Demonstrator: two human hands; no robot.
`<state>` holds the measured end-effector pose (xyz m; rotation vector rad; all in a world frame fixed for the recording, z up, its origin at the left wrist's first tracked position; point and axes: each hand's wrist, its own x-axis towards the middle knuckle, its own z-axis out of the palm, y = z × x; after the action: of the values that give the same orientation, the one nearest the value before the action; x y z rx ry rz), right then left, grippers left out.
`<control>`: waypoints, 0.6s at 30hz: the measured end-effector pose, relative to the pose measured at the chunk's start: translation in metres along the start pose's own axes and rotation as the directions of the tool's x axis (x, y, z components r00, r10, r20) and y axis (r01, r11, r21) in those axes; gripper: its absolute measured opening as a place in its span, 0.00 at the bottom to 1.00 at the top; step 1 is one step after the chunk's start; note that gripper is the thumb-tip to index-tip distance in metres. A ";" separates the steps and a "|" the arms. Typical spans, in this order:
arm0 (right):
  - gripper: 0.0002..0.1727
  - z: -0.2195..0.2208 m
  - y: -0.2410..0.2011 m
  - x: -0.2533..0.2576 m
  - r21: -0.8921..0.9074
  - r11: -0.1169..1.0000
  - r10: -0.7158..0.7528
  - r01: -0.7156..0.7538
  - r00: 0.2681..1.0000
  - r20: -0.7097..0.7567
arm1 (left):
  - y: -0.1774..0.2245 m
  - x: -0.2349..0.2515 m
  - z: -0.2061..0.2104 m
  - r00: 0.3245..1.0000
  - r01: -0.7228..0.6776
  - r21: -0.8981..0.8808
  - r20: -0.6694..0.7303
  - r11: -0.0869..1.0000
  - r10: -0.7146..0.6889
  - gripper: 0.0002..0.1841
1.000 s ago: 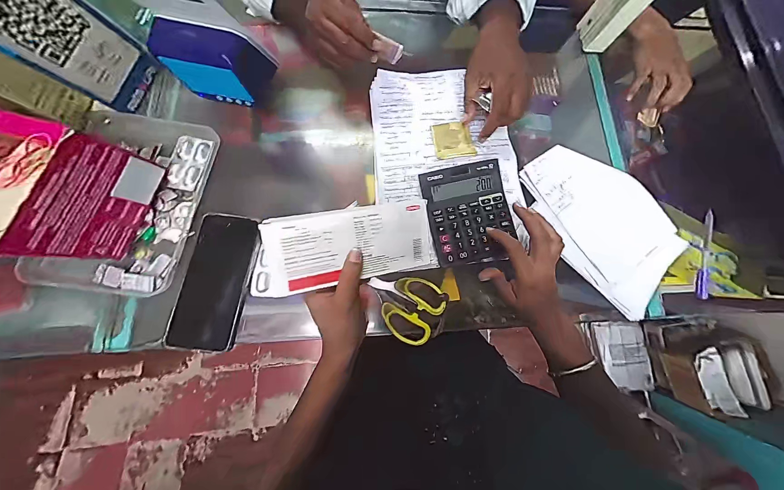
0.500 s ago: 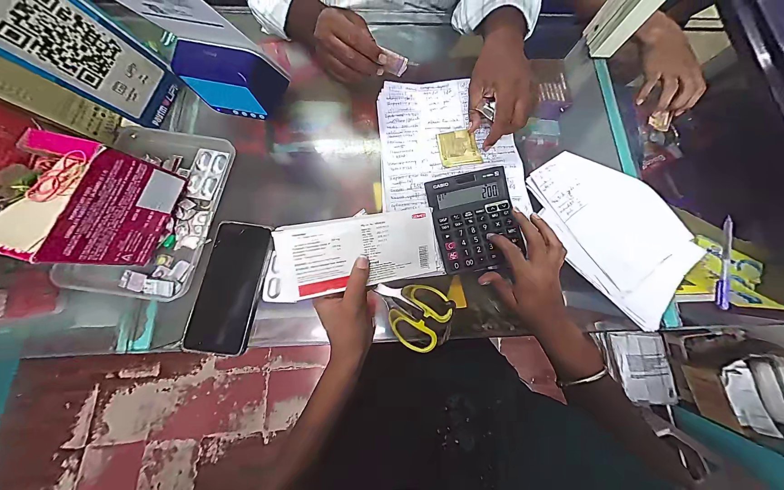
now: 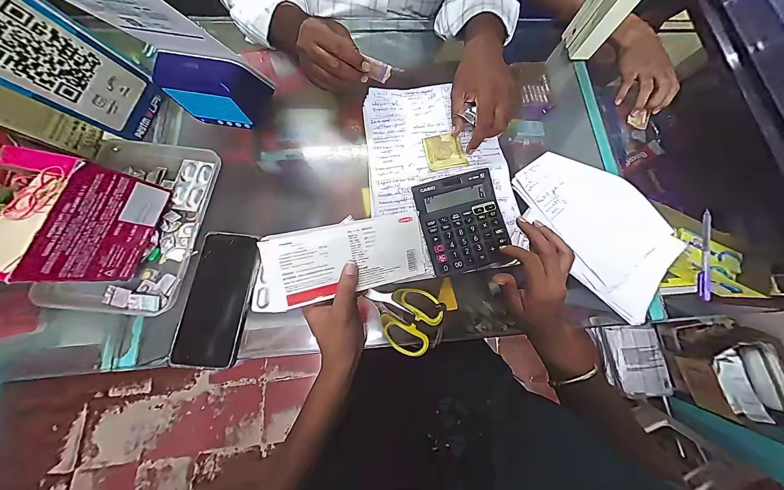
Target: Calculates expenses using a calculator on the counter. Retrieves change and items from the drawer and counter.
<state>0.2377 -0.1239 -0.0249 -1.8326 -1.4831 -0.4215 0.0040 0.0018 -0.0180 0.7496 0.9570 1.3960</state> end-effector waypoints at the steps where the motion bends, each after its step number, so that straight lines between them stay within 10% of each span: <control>1: 0.35 0.000 0.000 0.000 -0.007 1.000 0.001 -0.001 1.000 0.003 | 0.000 0.000 0.000 1.000 0.000 0.002 -0.001 1.000 0.000 0.21; 18: 0.30 0.007 0.001 0.003 -0.031 0.999 -0.017 0.020 0.995 0.096 | 0.003 0.000 0.002 0.999 -0.031 -0.001 0.032 1.000 0.031 0.19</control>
<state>0.2383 -0.1173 -0.0282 -1.8888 -1.5666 -0.3726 0.0049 0.0018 -0.0146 0.7863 0.9236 1.4071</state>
